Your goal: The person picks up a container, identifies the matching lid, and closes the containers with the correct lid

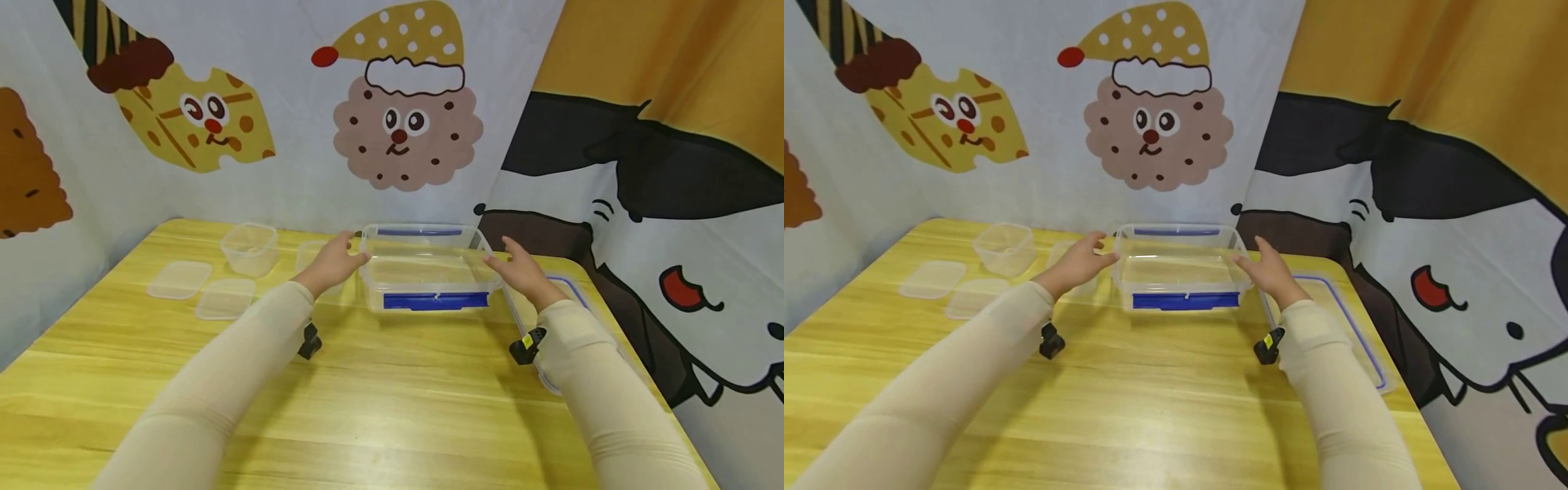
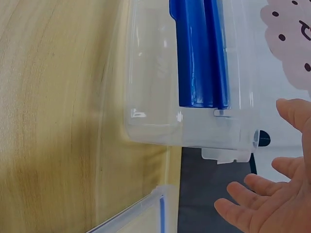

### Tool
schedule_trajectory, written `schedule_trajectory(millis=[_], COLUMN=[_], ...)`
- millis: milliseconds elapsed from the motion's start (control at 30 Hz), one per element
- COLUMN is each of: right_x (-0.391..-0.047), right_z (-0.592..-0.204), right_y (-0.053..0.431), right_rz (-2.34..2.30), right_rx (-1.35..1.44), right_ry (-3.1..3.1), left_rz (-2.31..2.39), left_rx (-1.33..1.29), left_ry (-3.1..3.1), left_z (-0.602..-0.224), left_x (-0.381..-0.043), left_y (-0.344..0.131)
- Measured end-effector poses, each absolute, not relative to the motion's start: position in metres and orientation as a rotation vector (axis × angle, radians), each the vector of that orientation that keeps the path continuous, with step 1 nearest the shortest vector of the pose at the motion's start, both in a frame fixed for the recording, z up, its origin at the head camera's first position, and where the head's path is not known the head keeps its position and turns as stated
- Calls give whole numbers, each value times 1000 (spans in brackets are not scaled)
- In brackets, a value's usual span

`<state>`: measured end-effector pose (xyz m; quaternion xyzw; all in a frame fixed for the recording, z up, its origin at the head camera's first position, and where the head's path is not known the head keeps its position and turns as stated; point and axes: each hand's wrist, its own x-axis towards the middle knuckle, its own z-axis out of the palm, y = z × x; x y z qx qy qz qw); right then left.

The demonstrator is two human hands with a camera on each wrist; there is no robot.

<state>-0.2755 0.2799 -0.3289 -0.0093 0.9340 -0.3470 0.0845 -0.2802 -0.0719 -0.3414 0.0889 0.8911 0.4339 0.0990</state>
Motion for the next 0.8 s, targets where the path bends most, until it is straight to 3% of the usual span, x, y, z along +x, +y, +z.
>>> schedule_trajectory(millis=[800], right_x=[-286], right_z=[-339], right_y=[284], right_rz=[-1295], right_rx=[125], right_ry=[2573], left_rz=[1244], left_rx=[190], left_ry=[2615], left_z=[-355], left_x=[-288], left_y=[-53])
